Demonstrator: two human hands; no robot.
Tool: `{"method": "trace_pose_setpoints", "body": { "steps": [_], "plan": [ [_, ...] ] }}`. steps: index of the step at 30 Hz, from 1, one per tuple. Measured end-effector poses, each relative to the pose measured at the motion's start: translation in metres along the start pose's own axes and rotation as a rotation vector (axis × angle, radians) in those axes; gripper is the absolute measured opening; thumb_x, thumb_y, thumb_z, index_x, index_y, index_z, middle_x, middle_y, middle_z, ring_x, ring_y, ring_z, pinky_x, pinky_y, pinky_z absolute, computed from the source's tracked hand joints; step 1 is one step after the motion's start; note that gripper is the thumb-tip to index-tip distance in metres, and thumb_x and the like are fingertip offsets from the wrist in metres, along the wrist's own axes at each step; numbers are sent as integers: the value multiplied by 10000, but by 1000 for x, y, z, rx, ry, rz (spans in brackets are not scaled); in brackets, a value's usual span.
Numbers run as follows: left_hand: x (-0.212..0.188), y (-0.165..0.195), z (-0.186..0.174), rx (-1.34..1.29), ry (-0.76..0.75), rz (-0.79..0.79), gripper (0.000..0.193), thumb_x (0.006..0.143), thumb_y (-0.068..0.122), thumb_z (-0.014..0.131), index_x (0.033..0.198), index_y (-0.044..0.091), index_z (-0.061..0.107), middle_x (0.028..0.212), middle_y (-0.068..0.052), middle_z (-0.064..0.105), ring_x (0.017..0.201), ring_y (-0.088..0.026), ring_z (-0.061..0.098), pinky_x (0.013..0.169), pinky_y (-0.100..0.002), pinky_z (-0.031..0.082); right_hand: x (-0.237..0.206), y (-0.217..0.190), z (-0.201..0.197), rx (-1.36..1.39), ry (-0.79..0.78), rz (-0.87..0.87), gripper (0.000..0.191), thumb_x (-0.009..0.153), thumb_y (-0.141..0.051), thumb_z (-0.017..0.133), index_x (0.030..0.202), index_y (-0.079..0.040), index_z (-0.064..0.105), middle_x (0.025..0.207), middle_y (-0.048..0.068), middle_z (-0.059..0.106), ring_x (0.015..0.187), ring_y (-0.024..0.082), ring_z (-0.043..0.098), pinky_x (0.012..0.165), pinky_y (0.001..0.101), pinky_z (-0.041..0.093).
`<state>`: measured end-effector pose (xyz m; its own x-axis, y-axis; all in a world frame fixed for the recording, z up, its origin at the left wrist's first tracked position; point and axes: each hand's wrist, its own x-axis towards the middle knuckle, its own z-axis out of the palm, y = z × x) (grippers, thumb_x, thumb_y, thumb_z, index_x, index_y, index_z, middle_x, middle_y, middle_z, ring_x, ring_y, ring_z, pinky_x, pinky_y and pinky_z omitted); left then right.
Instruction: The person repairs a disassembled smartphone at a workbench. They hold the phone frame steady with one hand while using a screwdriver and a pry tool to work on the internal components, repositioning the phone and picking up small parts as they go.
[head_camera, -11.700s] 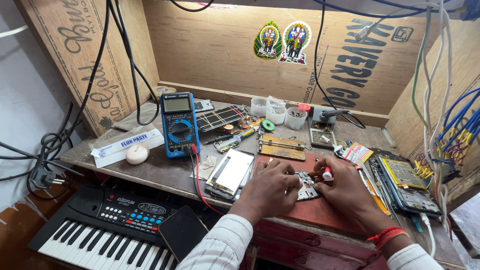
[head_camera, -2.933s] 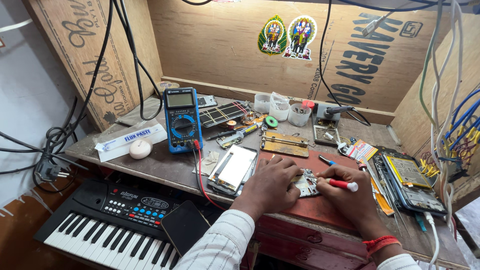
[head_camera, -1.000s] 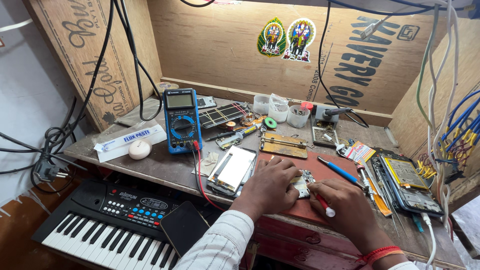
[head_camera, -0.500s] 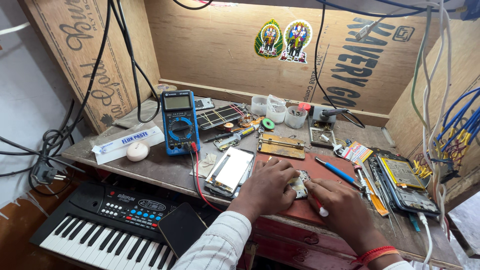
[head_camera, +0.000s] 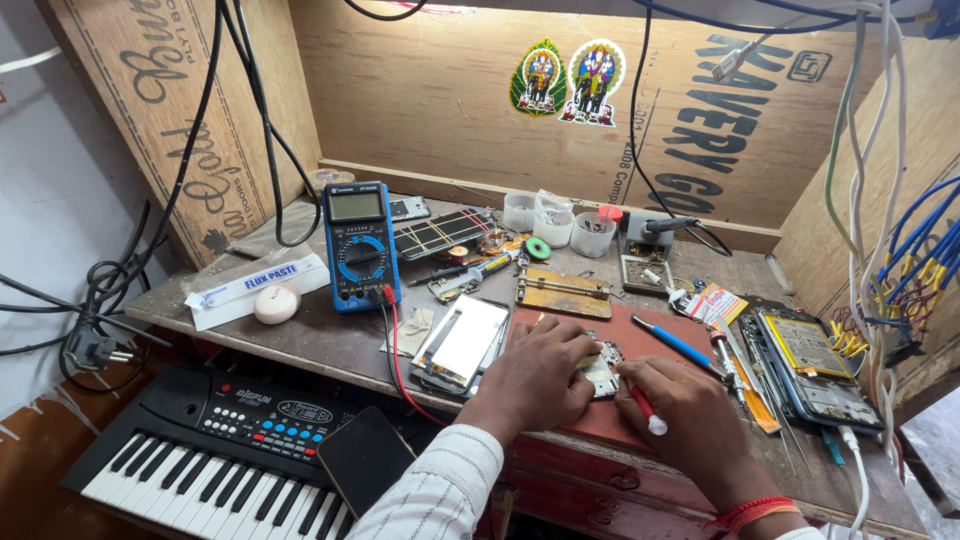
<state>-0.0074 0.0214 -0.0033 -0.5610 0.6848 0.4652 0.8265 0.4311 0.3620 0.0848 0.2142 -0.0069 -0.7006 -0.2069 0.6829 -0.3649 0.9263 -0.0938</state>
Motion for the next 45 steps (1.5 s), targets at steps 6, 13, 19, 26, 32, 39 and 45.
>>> {"method": "trace_pose_setpoints", "body": {
  "steps": [6,13,19,26,32,39,45],
  "plan": [
    [1,-2,1,-6,79,24,634,770,200,665,1351,36,471,1251,-179,558,1163,-367,576,1011,-494,432,8,-9,-7,111,169,88,300,900,-161,711,1165,-24,687,1048,130,758,845,271,755,728,382,597],
    [1,-1,2,40,99,-14,734,745,219,684,1391,40,385,1292,-185,525,1164,-384,582,967,-520,432,13,-2,-7,90,143,69,213,921,-148,691,1117,-65,691,1038,150,755,945,328,741,778,426,583],
    [1,-1,0,28,101,-4,800,752,218,677,1449,28,333,1377,-199,473,1169,-412,566,995,-527,417,42,20,5,255,86,248,144,949,-124,648,1066,-52,694,912,107,791,880,278,785,739,388,594],
    [2,0,-1,26,115,2,892,739,237,698,1482,-6,268,1447,-233,394,1284,-441,485,1088,-531,366,81,27,31,273,-206,372,257,780,-179,815,999,-65,741,834,125,784,780,259,799,706,380,598],
    [1,-1,-2,9,165,46,932,730,239,704,1515,3,261,1498,-241,373,1351,-447,448,1147,-508,345,99,32,36,156,-318,412,381,703,-226,912,1005,-76,735,850,121,778,811,283,749,719,408,561],
    [1,-3,0,10,158,46,955,738,241,701,1536,-10,238,1524,-243,366,1357,-446,450,1154,-501,340,96,35,34,311,-272,368,415,686,-113,888,1046,-68,686,771,71,767,729,216,748,694,376,566],
    [3,-2,1,26,109,-8,921,767,249,687,1532,-21,250,1452,-252,435,1291,-440,486,1108,-509,357,84,48,21,382,-141,453,332,755,-46,836,1050,-60,686,820,53,784,787,132,765,730,309,603]
  ]
}}
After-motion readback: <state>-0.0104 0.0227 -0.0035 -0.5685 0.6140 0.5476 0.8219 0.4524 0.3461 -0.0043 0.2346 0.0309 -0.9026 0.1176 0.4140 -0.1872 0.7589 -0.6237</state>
